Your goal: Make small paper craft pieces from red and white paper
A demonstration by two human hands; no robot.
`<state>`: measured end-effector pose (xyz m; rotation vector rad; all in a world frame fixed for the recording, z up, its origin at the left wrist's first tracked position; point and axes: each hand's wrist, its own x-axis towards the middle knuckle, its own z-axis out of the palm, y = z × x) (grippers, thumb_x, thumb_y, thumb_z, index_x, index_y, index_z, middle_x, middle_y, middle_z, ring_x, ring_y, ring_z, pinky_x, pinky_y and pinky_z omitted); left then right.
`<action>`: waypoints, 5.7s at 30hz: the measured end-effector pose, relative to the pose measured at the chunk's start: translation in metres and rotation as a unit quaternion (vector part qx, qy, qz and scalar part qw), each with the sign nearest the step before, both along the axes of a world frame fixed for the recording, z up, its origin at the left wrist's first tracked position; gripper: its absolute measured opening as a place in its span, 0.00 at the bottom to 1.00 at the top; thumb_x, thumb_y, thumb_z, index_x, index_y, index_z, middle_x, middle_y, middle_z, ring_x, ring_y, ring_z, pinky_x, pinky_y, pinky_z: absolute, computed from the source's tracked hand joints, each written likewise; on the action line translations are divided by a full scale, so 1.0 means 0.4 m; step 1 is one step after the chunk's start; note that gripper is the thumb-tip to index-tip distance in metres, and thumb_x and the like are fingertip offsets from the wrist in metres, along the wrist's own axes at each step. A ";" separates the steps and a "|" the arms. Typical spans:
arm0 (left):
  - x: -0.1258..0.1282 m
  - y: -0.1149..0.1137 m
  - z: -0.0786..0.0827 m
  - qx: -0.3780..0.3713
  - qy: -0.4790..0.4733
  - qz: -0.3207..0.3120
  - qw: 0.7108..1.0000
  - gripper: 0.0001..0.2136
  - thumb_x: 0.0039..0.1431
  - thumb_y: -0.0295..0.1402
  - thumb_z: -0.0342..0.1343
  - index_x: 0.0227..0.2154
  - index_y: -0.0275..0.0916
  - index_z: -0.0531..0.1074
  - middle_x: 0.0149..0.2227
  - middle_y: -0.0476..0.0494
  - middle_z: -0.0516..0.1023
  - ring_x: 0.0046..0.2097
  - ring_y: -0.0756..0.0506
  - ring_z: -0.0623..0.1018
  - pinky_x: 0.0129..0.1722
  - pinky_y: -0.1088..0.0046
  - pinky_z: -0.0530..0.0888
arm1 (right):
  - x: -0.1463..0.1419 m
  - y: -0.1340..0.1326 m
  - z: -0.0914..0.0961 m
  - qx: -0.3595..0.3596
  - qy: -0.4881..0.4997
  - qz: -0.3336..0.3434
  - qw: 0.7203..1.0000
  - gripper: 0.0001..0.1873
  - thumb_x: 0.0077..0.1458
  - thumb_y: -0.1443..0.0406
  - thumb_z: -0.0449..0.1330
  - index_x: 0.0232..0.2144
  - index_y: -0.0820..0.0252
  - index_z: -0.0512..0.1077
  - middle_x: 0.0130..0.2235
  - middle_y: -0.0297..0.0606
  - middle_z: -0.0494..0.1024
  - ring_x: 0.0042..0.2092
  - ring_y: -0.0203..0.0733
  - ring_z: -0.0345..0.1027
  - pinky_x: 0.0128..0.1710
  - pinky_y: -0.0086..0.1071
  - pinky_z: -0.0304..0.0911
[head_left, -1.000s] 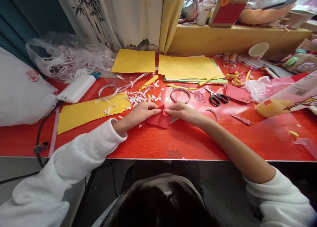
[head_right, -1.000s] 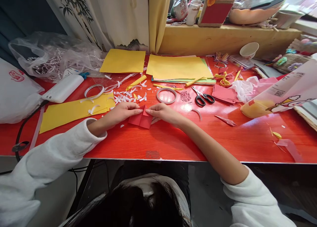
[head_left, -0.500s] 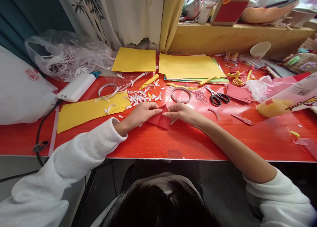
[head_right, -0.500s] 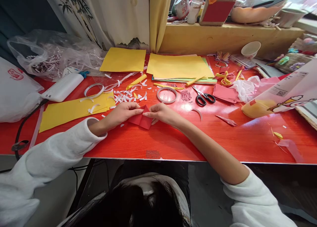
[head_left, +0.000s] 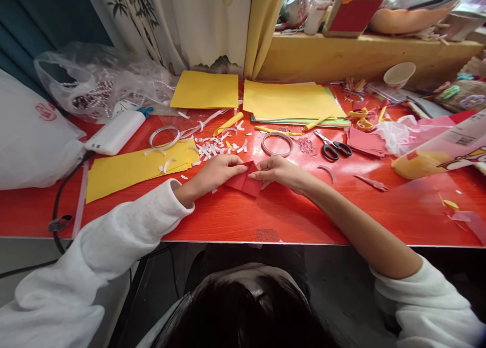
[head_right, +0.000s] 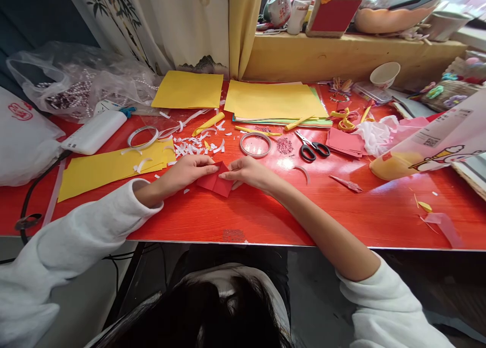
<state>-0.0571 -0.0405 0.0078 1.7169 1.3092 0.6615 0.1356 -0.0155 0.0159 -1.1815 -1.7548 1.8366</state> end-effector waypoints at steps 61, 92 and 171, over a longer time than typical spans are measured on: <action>-0.020 0.021 0.018 -0.012 0.002 0.005 1.000 0.16 0.51 0.44 0.56 0.22 0.34 0.71 0.23 0.50 0.68 0.26 0.53 0.64 0.26 0.75 0.59 | -0.002 0.002 -0.008 -0.002 0.038 -0.012 0.999 0.16 0.47 0.55 0.65 0.23 0.64 0.72 0.26 0.35 0.73 0.30 0.33 0.67 0.33 0.29 0.68; -0.002 -0.002 0.020 0.014 0.041 0.012 0.999 0.14 0.54 0.43 0.54 0.26 0.36 0.72 0.24 0.50 0.68 0.26 0.53 0.64 0.25 0.76 0.58 | 0.002 0.004 -0.024 0.135 -0.055 0.000 0.989 0.25 0.50 0.55 0.62 0.16 0.59 0.52 0.19 0.25 0.51 0.22 0.28 0.41 0.23 0.31 0.37; -0.007 0.001 0.006 0.009 -0.007 -0.015 1.000 0.15 0.53 0.42 0.57 0.22 0.36 0.63 0.23 0.52 0.62 0.26 0.54 0.61 0.25 0.76 0.58 | 0.006 -0.005 -0.007 0.095 -0.024 0.104 0.990 0.19 0.48 0.52 0.62 0.21 0.60 0.63 0.21 0.28 0.63 0.26 0.34 0.64 0.28 0.30 0.60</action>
